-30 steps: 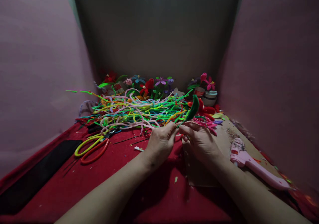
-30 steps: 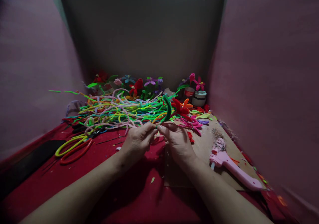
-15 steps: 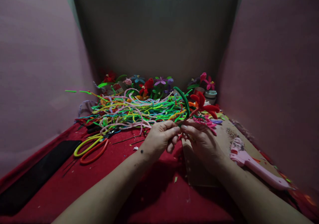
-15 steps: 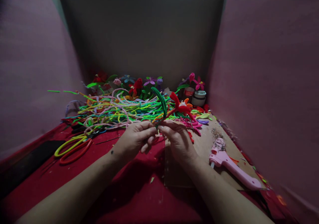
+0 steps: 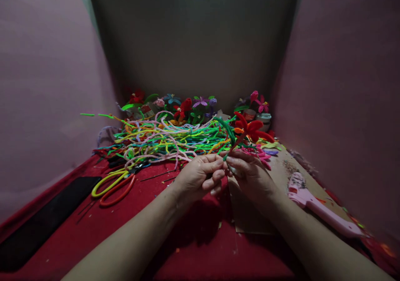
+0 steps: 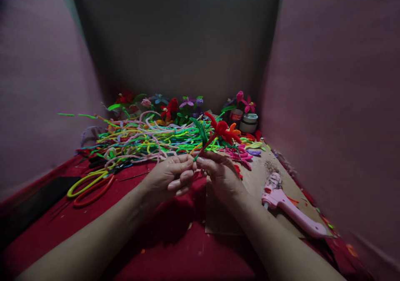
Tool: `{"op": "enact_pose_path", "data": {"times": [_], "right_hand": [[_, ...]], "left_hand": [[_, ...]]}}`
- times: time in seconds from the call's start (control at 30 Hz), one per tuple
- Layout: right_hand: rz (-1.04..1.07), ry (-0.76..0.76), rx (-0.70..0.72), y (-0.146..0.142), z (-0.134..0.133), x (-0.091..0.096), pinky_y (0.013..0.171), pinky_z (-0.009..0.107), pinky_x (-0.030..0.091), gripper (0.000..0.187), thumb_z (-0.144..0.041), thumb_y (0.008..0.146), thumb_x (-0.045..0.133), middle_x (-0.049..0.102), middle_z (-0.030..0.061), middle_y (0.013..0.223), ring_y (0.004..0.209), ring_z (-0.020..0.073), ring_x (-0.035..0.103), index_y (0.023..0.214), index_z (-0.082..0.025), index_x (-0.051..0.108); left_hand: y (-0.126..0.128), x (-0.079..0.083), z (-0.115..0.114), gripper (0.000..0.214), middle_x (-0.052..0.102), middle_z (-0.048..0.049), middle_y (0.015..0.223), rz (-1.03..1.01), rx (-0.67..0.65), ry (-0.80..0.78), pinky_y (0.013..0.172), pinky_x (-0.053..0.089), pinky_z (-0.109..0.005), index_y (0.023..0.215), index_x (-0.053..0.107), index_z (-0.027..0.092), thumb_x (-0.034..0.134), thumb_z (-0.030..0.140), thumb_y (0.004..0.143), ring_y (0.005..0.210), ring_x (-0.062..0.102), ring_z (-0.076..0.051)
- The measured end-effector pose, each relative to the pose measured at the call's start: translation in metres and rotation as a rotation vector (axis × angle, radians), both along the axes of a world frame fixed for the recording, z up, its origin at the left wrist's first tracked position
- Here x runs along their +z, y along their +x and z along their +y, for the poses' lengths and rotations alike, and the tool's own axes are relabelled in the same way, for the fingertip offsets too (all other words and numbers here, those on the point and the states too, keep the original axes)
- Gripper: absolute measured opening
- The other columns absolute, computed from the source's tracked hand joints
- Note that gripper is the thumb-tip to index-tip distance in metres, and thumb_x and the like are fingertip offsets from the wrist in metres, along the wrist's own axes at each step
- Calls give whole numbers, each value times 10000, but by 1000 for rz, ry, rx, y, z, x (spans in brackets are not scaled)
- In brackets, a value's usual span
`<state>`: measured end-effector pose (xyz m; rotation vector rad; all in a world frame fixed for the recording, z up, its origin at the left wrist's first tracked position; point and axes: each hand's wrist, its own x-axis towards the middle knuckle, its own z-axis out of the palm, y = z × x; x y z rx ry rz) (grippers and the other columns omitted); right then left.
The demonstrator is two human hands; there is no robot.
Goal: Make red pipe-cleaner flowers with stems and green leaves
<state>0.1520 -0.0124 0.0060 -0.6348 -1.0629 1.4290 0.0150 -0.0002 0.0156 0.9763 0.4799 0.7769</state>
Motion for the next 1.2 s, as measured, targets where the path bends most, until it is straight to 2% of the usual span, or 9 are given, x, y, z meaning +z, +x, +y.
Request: {"op": "enact_pose_path", "data": {"times": [0.13, 0.23, 0.4, 0.53, 0.67, 0.8, 0.97, 1.1, 1.2], "right_hand": [[-33, 36, -24, 2, -2, 5, 593, 273, 429, 74, -152, 629, 609, 614, 8, 615, 583, 129, 512, 596, -200, 656], [-3, 37, 8, 2, 1, -1, 575, 256, 414, 95, -174, 667, 580, 581, 2, 608, 567, 116, 502, 583, -182, 622], [-42, -6, -87, 2, 7, -15, 541, 264, 417, 63, -220, 673, 605, 574, -4, 596, 552, 131, 521, 614, -199, 613], [-49, -24, -188, 1, 0, -3, 596, 281, 447, 84, -180, 625, 624, 590, -7, 620, 597, 139, 531, 556, -224, 606], [-172, -17, -268, 0, -8, 12, 637, 292, 474, 125, -132, 587, 604, 618, 6, 632, 640, 154, 542, 501, -223, 603], [-116, -66, -229, -2, -7, 6, 646, 295, 473, 90, -170, 594, 604, 611, -2, 592, 604, 144, 539, 515, -211, 602], [-40, -60, -174, -6, -2, -7, 670, 306, 471, 33, -230, 604, 635, 625, -1, 602, 598, 143, 550, 605, -198, 643], [-10, -26, -167, -7, -3, -6, 709, 301, 468, 64, -250, 613, 657, 636, 2, 662, 665, 150, 566, 652, -200, 652], [-10, -2, -169, -6, -3, -4, 708, 304, 461, 22, -238, 630, 660, 621, 0, 671, 681, 153, 554, 630, -221, 646]], "left_hand": [[-2, -2, 3, 169, 426, 78, 429, 25, -24, 42, 307, 343, -152, 706, 540, 122, 507, 237, 826, 253, 219, 5], [-1, -1, 2, 179, 460, 68, 440, 137, 30, 162, 327, 327, -155, 705, 538, 130, 505, 262, 822, 264, 287, -10], [5, -3, -5, 207, 536, 29, 539, 559, 339, 552, 404, 344, -180, 703, 522, 152, 450, 290, 839, 379, 466, -62], [7, -11, -8, 142, 574, 12, 610, 934, 567, 986, 496, 351, -213, 804, 547, 171, 483, 294, 832, 484, 503, -95], [5, -17, -7, 165, 621, -14, 670, 1114, 665, 1201, 541, 350, -229, 825, 555, 173, 446, 292, 861, 550, 544, -121], [4, -19, -6, 212, 621, -28, 666, 1169, 691, 1340, 530, 337, -237, 795, 557, 160, 397, 266, 884, 564, 559, -135], [3, -18, -4, 212, 577, -8, 603, 1109, 687, 1302, 492, 303, -234, 750, 545, 162, 387, 224, 877, 482, 487, -111], [3, -12, -2, 203, 518, 34, 529, 872, 624, 978, 477, 328, -198, 682, 520, 177, 438, 256, 850, 440, 455, -77], [4, -5, -2, 206, 471, 56, 483, 641, 498, 656, 389, 305, -181, 660, 495, 174, 457, 285, 829, 357, 399, -57]]}}
